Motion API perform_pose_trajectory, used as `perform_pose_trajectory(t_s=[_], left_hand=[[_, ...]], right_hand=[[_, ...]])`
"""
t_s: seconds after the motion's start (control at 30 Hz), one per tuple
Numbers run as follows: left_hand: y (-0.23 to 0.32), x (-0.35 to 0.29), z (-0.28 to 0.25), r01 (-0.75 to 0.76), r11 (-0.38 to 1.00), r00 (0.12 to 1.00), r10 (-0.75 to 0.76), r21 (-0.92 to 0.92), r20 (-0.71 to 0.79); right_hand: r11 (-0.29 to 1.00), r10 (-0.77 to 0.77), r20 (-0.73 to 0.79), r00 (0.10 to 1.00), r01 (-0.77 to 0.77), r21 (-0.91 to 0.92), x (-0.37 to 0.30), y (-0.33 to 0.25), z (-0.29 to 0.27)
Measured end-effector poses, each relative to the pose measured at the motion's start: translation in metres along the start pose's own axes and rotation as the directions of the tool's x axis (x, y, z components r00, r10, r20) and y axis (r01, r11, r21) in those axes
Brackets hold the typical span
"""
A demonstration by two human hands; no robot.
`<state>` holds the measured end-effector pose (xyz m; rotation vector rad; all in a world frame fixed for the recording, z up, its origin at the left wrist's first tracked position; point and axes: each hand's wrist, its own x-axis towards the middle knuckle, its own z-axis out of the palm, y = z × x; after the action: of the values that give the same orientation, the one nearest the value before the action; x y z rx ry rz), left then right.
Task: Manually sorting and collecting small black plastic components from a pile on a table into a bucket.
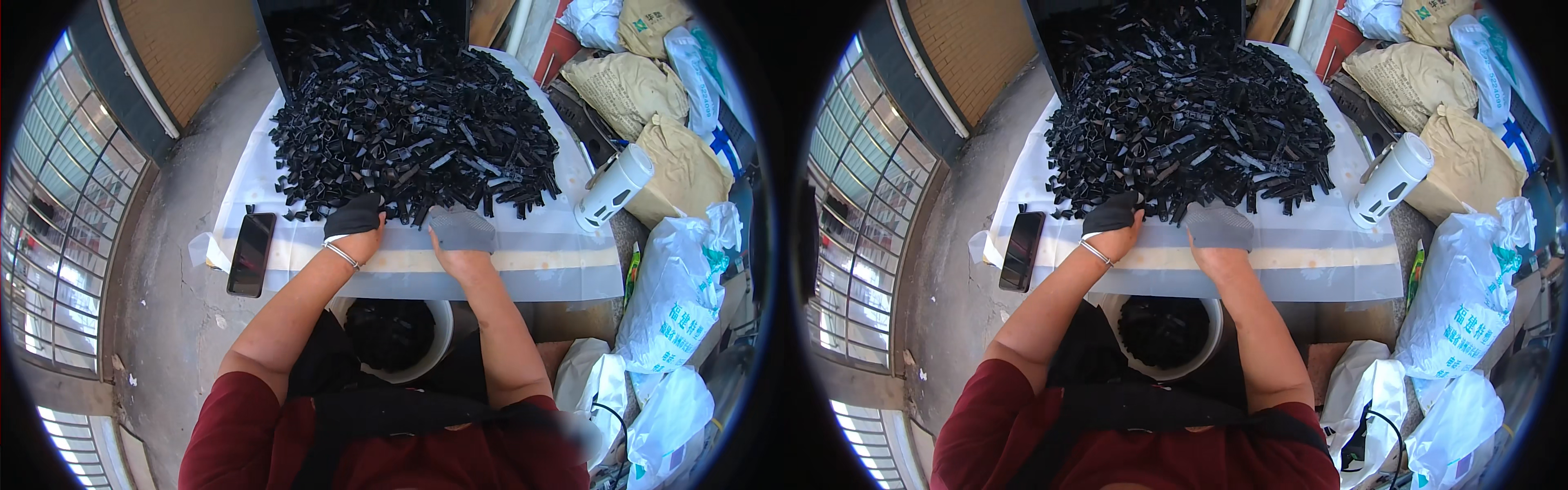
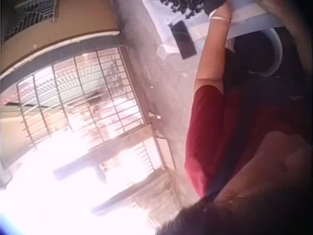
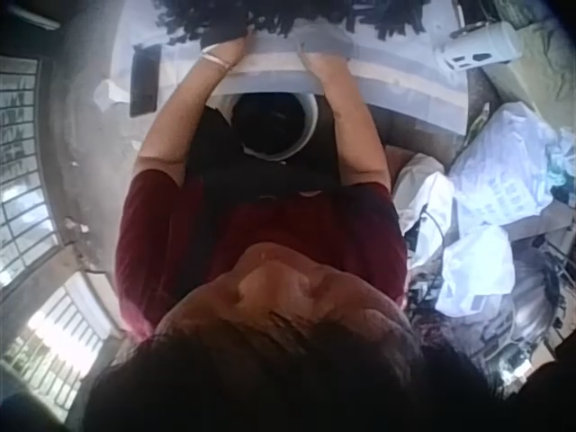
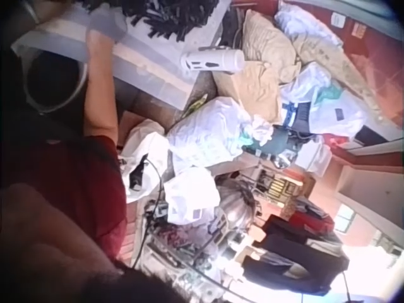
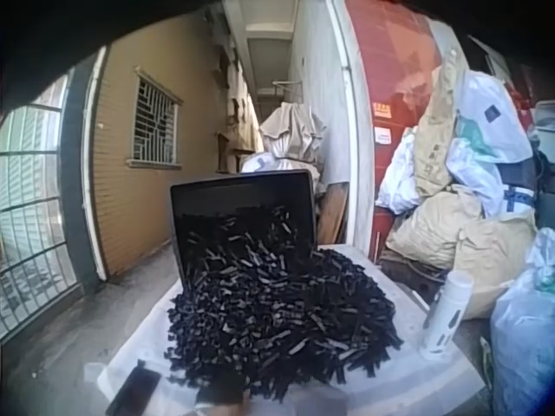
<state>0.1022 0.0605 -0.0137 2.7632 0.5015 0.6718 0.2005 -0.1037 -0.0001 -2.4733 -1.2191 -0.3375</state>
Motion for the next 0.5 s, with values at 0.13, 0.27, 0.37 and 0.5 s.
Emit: perform_pose_trajectory(t_s=[0.13,0.27,0.37,0.5], left_hand=[[0.002,0.003,0.019,0.001,0.998,0.998,-0.005,0.066,0.061],[-0.003,-0.02,0.01,-0.095,0.994,0.995,0.096,0.049,-0.023],[0.003,-0.028,-0.005,-0.098,0.995,0.981,0.1,-0.022,0.166],[0.004,-0.03,-0.019,0.016,0.993,0.99,0.001,-0.118,0.139]], right_hand=[[0.996,-0.057,0.06,0.997,0.061,-0.066,-0.003,0.008,0.015],[0.993,-0.103,0.113,0.988,0.097,0.063,-0.02,0.008,-0.005],[0.992,-0.083,0.161,0.983,0.066,0.11,-0.029,0.007,-0.012],[0.995,-0.052,0.014,0.999,0.051,0.091,-0.03,0.0,-0.018]])
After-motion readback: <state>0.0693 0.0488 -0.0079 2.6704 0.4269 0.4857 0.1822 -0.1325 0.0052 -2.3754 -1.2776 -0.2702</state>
